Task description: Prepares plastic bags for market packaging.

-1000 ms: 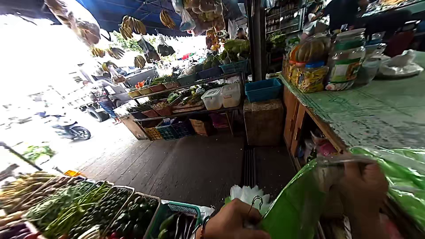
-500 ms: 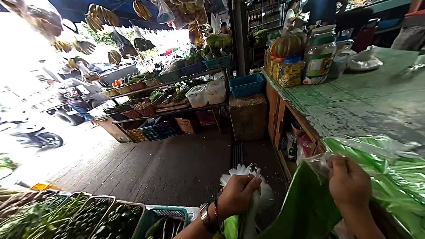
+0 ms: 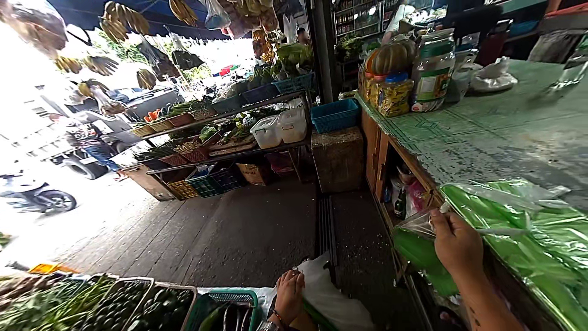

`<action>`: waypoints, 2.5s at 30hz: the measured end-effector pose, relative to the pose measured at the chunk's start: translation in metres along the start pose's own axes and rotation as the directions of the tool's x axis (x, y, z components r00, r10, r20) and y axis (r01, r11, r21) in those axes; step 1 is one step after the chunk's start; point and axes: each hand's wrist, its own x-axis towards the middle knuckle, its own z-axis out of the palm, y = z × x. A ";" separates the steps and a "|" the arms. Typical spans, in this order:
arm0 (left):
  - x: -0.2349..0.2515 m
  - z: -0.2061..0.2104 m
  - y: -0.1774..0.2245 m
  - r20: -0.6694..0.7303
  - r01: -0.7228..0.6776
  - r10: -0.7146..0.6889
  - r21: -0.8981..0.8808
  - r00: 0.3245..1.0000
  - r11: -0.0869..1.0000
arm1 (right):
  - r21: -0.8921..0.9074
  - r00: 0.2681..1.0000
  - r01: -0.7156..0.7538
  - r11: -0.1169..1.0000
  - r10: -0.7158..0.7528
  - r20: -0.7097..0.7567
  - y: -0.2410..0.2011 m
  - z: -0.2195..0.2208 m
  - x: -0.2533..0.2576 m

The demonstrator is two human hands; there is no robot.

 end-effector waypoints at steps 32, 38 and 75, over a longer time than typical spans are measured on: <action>0.013 0.037 -0.003 0.323 -0.026 -0.117 0.408 0.939 0.913 | -0.133 0.985 0.170 0.977 -0.170 0.008 0.002 0.013 -0.012; 0.012 0.035 0.001 0.335 -0.025 -0.129 0.421 0.933 0.907 | -0.125 0.987 0.159 0.979 -0.159 0.009 0.002 0.015 -0.015; 0.010 0.035 0.001 0.329 -0.021 -0.120 0.395 0.937 0.919 | -0.132 0.987 0.160 0.978 -0.156 0.038 0.002 0.018 -0.018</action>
